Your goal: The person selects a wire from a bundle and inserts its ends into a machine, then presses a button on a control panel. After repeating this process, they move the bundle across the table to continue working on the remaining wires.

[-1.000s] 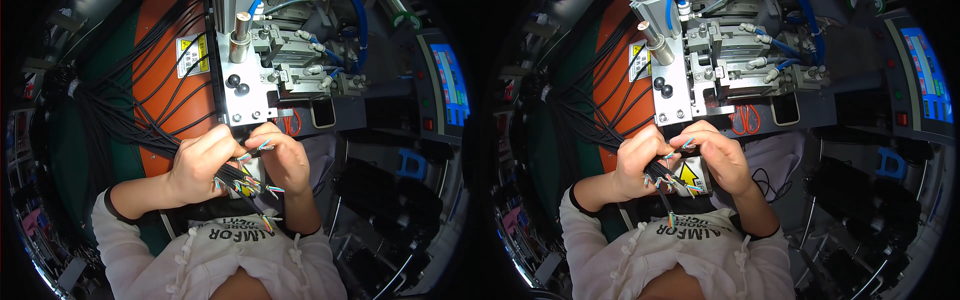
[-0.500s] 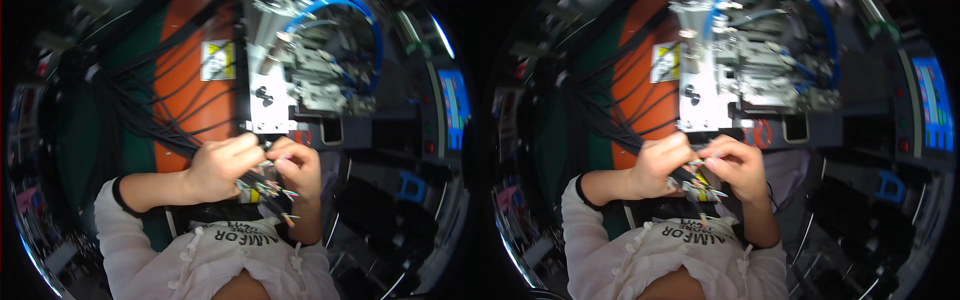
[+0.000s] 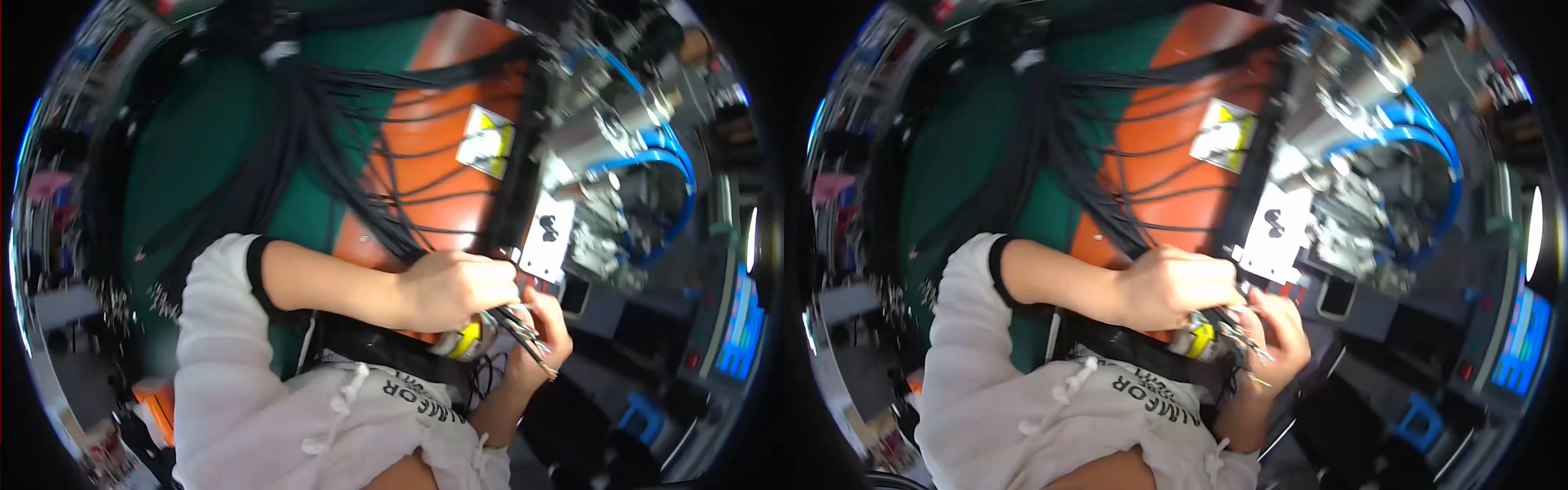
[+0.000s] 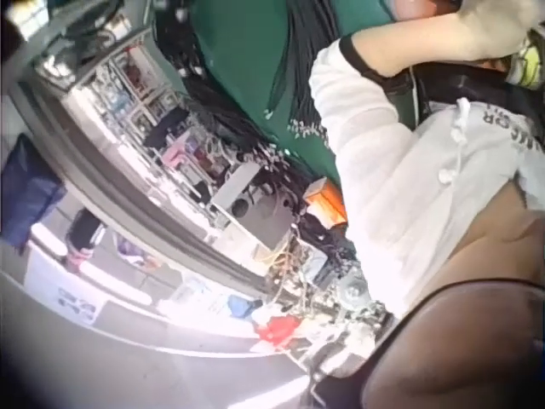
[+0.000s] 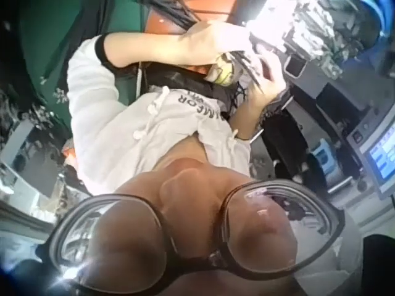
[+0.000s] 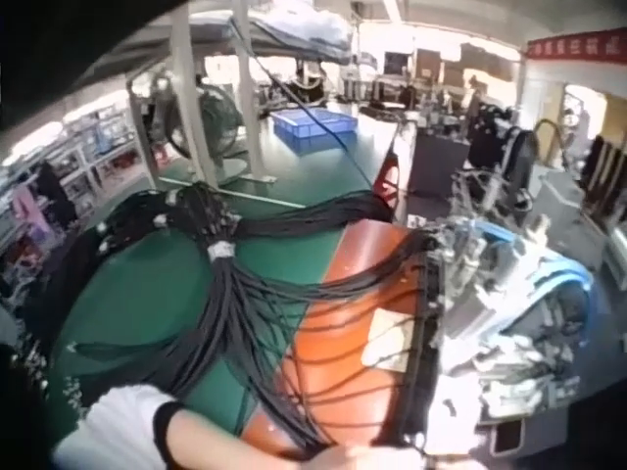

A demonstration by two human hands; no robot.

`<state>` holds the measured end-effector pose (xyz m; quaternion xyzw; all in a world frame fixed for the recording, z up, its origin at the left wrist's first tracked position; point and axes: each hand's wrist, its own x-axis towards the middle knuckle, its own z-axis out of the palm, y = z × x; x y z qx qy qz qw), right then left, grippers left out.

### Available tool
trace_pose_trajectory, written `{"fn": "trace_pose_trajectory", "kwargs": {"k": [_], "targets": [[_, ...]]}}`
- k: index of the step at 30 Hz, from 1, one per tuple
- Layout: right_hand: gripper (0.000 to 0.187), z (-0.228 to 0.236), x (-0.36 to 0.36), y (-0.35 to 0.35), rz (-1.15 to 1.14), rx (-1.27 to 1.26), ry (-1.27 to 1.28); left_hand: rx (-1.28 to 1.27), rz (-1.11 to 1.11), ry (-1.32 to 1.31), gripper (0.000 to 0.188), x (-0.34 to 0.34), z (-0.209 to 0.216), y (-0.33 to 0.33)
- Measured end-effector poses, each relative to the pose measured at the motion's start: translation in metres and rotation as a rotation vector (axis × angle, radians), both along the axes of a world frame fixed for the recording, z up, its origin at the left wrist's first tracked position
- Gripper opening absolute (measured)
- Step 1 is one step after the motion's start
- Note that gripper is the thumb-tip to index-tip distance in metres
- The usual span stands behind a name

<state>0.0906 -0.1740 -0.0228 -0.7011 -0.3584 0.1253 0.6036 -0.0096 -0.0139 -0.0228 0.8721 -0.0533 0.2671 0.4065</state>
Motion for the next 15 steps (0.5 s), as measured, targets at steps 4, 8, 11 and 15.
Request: {"fn": "trace_pose_trajectory", "kwargs": {"k": [4, 8, 11, 15], "targets": [[0.02, 0.012, -0.004, 0.012, -0.038, 0.15, 0.63, -0.072, -0.04, -0.022, 0.034, -0.003, 0.014, 0.01], [0.016, 0.002, 0.004, 0.008, -0.01, 0.104, 0.251, -0.058, -0.083, 0.011, 0.032, 0.003, 0.016, 0.011], [0.015, 0.007, 0.005, 0.006, -0.006, 0.109, 0.166, 0.032, -0.063, 0.052, 0.03, 0.004, 0.016, 0.009], [0.015, 0.016, 0.01, 0.001, 0.062, 0.023, 0.005, 0.156, -0.087, 0.014, 0.025, 0.006, 0.014, 0.009]]}}
